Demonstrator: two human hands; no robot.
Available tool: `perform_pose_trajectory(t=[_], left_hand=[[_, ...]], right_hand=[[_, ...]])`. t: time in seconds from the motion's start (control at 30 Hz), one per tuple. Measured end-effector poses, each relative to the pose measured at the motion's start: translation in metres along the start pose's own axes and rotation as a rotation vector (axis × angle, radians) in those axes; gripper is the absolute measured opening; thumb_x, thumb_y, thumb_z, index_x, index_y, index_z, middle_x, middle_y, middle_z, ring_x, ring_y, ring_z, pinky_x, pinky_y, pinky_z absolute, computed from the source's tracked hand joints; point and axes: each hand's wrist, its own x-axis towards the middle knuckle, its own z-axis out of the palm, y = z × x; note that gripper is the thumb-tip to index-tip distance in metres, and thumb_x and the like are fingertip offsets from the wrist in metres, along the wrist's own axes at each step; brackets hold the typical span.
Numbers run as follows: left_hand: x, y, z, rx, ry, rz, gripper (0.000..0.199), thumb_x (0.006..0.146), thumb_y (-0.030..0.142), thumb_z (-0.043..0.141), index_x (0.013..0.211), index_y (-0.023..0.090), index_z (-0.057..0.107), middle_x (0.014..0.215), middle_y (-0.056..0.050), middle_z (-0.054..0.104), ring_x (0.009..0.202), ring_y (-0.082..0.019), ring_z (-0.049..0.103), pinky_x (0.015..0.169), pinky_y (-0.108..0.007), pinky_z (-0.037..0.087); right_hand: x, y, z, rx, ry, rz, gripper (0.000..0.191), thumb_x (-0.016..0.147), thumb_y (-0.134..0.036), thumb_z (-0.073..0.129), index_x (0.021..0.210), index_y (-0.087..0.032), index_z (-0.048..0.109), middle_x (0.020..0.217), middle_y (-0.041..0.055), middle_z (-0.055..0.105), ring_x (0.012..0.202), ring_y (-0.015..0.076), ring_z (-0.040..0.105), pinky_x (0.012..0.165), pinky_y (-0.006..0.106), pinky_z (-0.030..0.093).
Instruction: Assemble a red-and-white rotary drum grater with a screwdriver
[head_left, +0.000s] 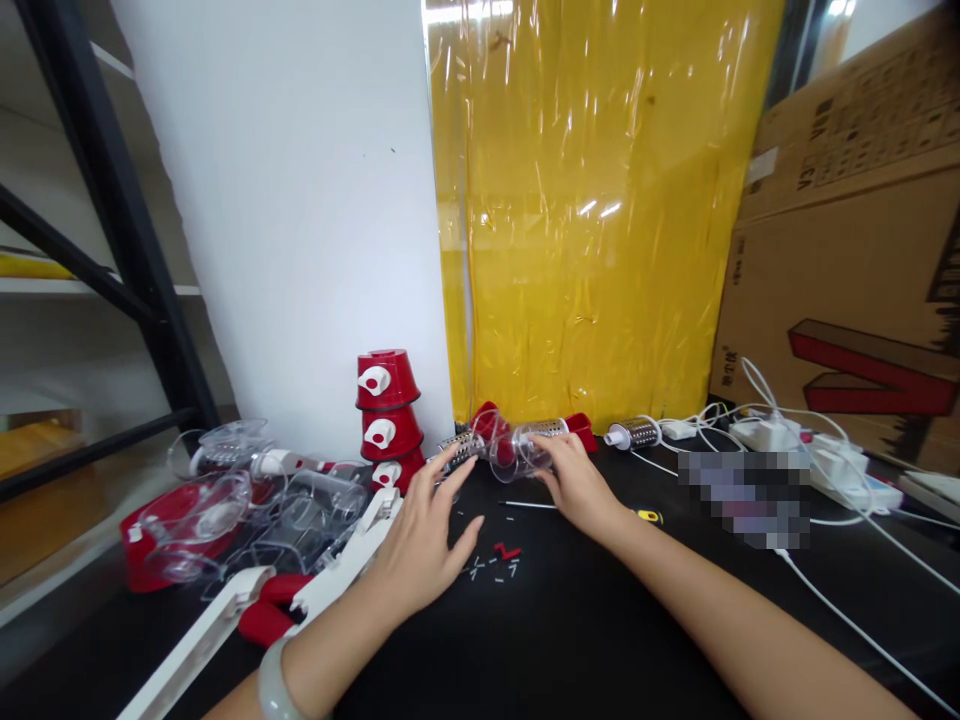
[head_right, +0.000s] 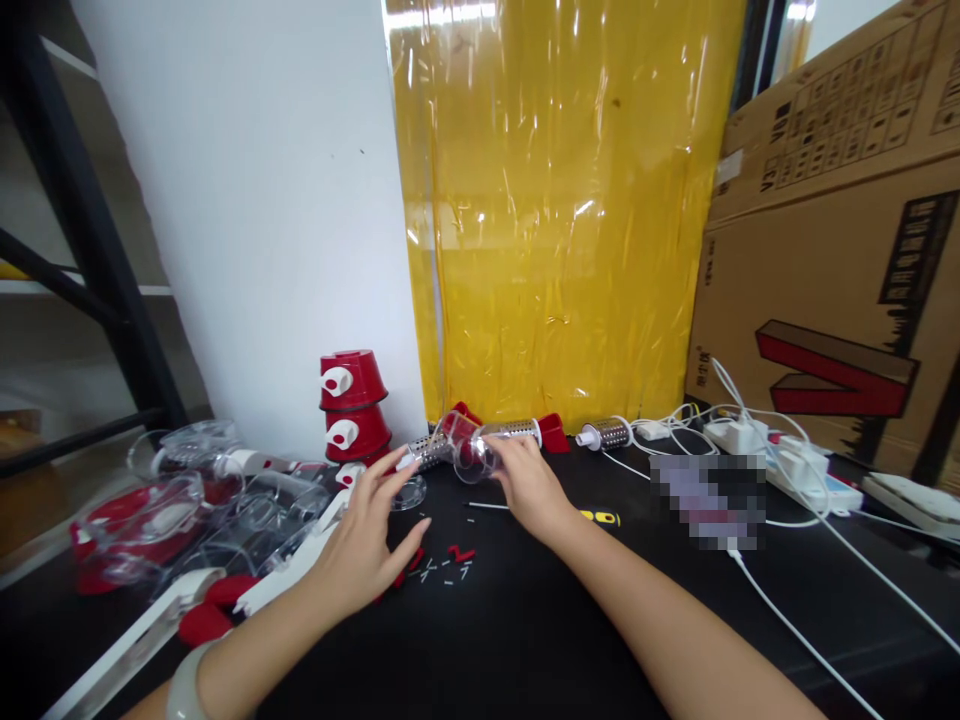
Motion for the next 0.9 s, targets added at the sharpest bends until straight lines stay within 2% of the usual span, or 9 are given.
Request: perform_pose_trajectory(t=[0.13,0.23,0.33,0.43,0.53,0.6,0.73,0.8,0.9], left_hand=[[0.002,0.001,0.0,0.107,0.062,0.023,0.074,0.088,0.031,0.062,0.151,0.025,0.022,0.157,-0.017,0.025,0.14,-0.034,0.034,0.109,-0.056,0.04],[0.004,0.002,-0.001,0.174,0.068,0.012,0.07,0.088,0.03,0.063,0.149,0.027,0.029,0.158,-0.016,0.023,0.138,-0.036,0.038,0.106,-0.056,0.042],[0.005,0.001,-0.003,0.169,0.09,-0.016,0.058,0.087,0.028,0.064,0.141,0.025,0.041,0.153,-0.016,0.033,0.132,-0.034,0.045,0.103,-0.053,0.046],[0.006,-0.004,-0.004,0.085,0.087,-0.034,0.052,0.085,0.029,0.068,0.132,0.023,0.047,0.137,-0.014,0.051,0.125,-0.031,0.052,0.102,-0.051,0.047],[0.006,-0.012,0.0,-0.039,0.134,-0.103,0.053,0.079,0.031,0.075,0.125,0.023,0.05,0.124,-0.011,0.057,0.119,-0.029,0.056,0.102,-0.051,0.047],[0.007,-0.016,0.006,-0.134,0.186,-0.188,0.054,0.074,0.034,0.079,0.12,0.023,0.052,0.12,-0.01,0.058,0.116,-0.029,0.058,0.1,-0.052,0.048],[0.006,-0.018,0.019,-0.498,0.213,-0.476,0.06,0.064,0.041,0.084,0.113,0.022,0.054,0.119,-0.01,0.059,0.113,-0.029,0.061,0.091,-0.047,0.055],[0.006,-0.016,0.023,-0.718,0.203,-0.612,0.061,0.063,0.042,0.085,0.11,0.021,0.052,0.122,-0.012,0.059,0.113,-0.028,0.062,0.088,-0.044,0.057],[0.006,-0.012,0.025,-0.89,0.19,-0.718,0.058,0.064,0.041,0.083,0.107,0.021,0.049,0.12,-0.012,0.062,0.112,-0.027,0.064,0.093,-0.045,0.054]], right_hand=[[-0.001,-0.027,-0.004,-0.186,0.03,-0.203,0.056,0.092,-0.01,0.051,0.144,-0.029,0.04,0.11,0.0075,0.066,0.101,0.0256,0.051,0.094,0.046,0.047],[-0.002,-0.043,-0.007,-0.265,0.018,-0.384,0.062,0.094,-0.007,0.049,0.15,-0.027,0.032,0.113,0.0064,0.069,0.096,0.0237,0.051,0.094,0.045,0.042],[-0.003,-0.051,-0.011,-0.287,0.003,-0.488,0.064,0.095,-0.006,0.047,0.153,-0.024,0.028,0.117,0.0064,0.069,0.096,0.0233,0.051,0.092,0.044,0.041],[-0.003,-0.052,-0.013,-0.261,0.003,-0.501,0.07,0.094,-0.005,0.048,0.155,-0.028,0.022,0.12,0.0039,0.069,0.101,0.0236,0.051,0.094,0.044,0.04],[-0.001,-0.048,-0.013,-0.189,0.049,-0.444,0.078,0.092,-0.009,0.055,0.155,-0.034,0.018,0.133,0.0022,0.063,0.119,0.0263,0.046,0.102,0.048,0.037],[0.0,-0.045,-0.013,-0.123,0.087,-0.337,0.083,0.09,-0.018,0.062,0.155,-0.035,0.015,0.146,0.0054,0.05,0.133,0.0293,0.038,0.107,0.053,0.035],[-0.002,-0.035,-0.009,0.062,0.046,-0.055,0.09,0.088,-0.034,0.064,0.156,-0.029,0.005,0.159,0.0123,0.025,0.145,0.0318,0.022,0.114,0.058,0.029],[-0.004,-0.029,-0.006,0.175,-0.025,0.04,0.087,0.091,-0.035,0.06,0.156,-0.028,0.002,0.16,0.0134,0.022,0.146,0.0301,0.024,0.115,0.057,0.029],[-0.006,-0.023,-0.003,0.331,-0.117,0.115,0.078,0.094,-0.036,0.056,0.155,-0.027,0.009,0.157,0.0144,0.028,0.141,0.0275,0.035,0.115,0.053,0.031]])
